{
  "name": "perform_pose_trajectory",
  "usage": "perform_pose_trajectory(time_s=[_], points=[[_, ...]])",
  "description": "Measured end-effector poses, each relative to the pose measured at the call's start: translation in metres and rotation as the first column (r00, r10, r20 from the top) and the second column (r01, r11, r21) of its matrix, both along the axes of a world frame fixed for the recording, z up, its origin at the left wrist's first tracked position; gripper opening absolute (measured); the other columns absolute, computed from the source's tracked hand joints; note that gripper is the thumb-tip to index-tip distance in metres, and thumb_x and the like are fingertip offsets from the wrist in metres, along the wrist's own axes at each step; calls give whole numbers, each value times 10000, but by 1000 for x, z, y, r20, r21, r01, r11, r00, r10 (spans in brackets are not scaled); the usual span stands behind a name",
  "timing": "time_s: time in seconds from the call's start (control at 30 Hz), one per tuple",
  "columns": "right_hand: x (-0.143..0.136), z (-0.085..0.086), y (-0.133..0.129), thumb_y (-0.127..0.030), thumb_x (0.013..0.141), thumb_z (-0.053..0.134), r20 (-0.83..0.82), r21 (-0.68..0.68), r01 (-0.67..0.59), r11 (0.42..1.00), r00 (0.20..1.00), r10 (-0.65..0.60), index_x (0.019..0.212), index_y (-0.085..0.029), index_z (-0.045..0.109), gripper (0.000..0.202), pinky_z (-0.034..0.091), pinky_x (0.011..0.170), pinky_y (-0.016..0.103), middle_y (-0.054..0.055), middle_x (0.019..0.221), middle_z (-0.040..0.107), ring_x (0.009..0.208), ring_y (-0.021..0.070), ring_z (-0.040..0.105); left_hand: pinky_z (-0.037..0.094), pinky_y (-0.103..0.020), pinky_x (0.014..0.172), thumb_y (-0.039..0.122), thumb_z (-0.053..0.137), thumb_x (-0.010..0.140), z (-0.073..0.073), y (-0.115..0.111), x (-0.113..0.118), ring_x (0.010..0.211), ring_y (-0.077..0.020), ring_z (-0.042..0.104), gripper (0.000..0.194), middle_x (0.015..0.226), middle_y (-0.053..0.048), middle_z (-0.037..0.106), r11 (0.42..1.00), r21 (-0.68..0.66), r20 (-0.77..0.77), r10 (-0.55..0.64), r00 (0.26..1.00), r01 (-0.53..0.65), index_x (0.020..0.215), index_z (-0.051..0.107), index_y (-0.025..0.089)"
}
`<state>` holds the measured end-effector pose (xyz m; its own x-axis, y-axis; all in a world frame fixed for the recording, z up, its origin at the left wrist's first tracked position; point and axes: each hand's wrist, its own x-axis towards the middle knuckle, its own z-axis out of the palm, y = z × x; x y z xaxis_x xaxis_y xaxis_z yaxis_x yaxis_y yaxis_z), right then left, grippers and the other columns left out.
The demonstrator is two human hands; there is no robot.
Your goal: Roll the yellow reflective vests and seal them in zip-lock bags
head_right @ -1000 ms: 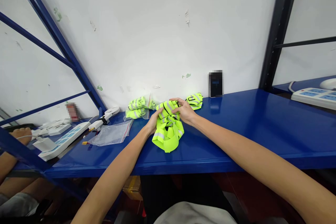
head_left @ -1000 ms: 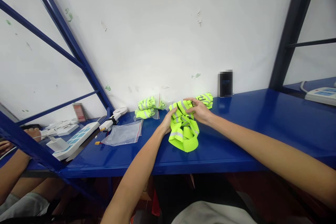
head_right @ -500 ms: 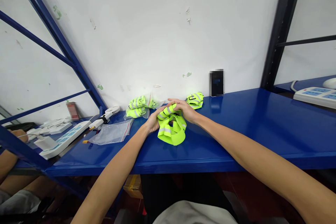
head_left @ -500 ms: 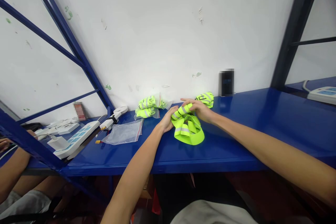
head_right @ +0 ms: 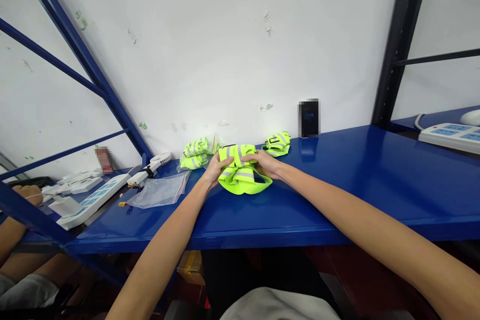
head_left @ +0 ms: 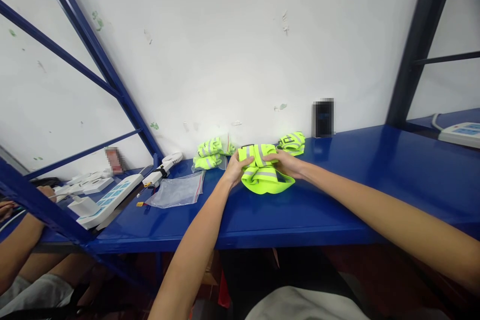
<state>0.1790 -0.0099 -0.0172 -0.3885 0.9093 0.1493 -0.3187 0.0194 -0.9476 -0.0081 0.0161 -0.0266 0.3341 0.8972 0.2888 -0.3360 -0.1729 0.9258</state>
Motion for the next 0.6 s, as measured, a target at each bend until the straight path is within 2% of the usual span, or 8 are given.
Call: perform_pose_trajectory(time_s=[0.07,0.13,0.3,0.47,0.6], points=[[0,-4,2,-126,625,755,-10,-52,-57,997,998,57,883,-174,698,269,563,758,343,82,924,750,830,244,690,495,-405,930,254,848,603,0,-1,-2,1018,-259,649,627,1053,-89,689,1000,31,-38,0,999,1,1161,573,182],[-1,-8,3,-107,596,778,-24,-68,-35,997,999,33,899,-176,692,322,569,749,347,76,922,752,808,239,694,495,-389,937,246,840,619,0,-1,-3,1030,-245,642,691,1088,-76,677,999,41,-53,-16,998,18,1244,547,216],[-1,-7,2,-99,577,806,-5,-45,-24,999,1000,23,912,-177,685,365,576,678,317,63,908,755,761,216,697,496,-403,945,255,834,637,1,-5,-4,1024,-242,648,855,1127,-61,662,994,-72,-27,-89,996,87,1391,435,294],[-1,-1,-6,-119,615,776,-27,-63,-19,998,999,17,915,-170,697,315,574,651,298,68,890,757,743,210,704,497,-427,949,260,797,685,4,-10,-4,1009,-253,664,854,1142,-51,660,973,-150,-36,-183,982,175,1427,382,346],[-2,-1,-5,-97,589,765,-18,-68,-1,998,1000,0,897,-170,702,323,575,657,315,72,881,760,763,229,706,494,-431,949,248,737,724,1,-8,0,1021,-256,664,788,1171,-43,658,967,-173,-18,-193,981,187,1423,386,347]])
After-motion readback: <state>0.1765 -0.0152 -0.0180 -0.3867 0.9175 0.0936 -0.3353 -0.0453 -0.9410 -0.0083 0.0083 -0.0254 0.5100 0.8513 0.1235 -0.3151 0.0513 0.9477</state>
